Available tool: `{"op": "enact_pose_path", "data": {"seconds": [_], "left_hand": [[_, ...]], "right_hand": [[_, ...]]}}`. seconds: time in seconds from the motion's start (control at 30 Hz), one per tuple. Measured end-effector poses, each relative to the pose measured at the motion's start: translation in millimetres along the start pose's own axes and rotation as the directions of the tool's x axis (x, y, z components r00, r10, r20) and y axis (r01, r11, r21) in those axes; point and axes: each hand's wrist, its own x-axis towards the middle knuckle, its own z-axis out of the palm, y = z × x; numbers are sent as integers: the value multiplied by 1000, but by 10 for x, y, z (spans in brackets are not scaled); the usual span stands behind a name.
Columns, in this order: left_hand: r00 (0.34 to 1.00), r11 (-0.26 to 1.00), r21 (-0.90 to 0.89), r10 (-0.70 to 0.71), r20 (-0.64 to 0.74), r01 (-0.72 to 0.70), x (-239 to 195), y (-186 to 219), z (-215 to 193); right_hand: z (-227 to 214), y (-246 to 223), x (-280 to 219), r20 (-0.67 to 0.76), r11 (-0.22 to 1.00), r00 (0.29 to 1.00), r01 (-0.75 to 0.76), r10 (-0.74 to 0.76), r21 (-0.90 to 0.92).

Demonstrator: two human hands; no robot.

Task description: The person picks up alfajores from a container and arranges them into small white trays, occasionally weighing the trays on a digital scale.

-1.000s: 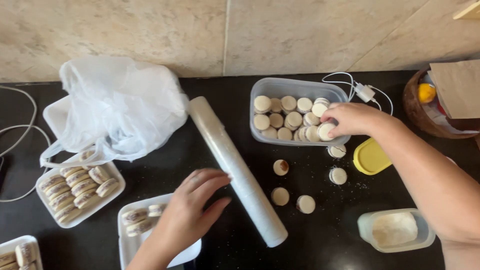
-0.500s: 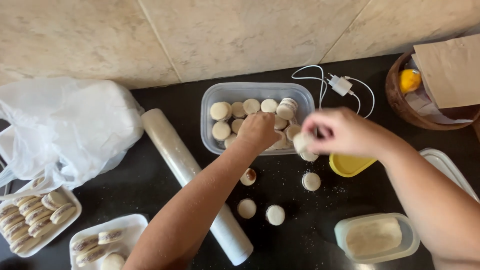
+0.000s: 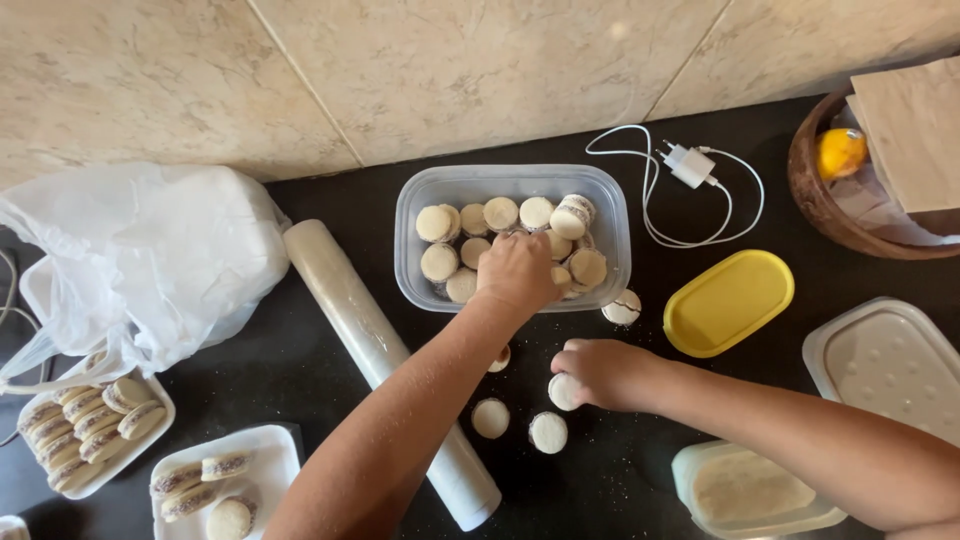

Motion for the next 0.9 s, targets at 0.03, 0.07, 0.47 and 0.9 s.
{"op": "enact_pose_path", "data": {"seconds": [0.03, 0.07, 0.47, 0.9], "left_hand": [[1000, 1000, -1, -2, -3, 2, -45, -6, -33], [1000, 997, -72, 20, -23, -22, -92, -13, -63], [686, 724, -333, 260, -680, -604, -1166, -350, -638], [312, 808, -584, -576, -755, 77, -3600, -1669, -486]], "right_hand": [[-218, -103, -132, 0, 1000, 1000, 1, -1, -3], [-433, -207, -263, 7, 1000, 1000, 7, -7, -27], [-1402, 135, 51, -399, 928, 895, 39, -197, -370], [-1424, -43, 609, -157, 747, 917, 188, -365, -638]]}}
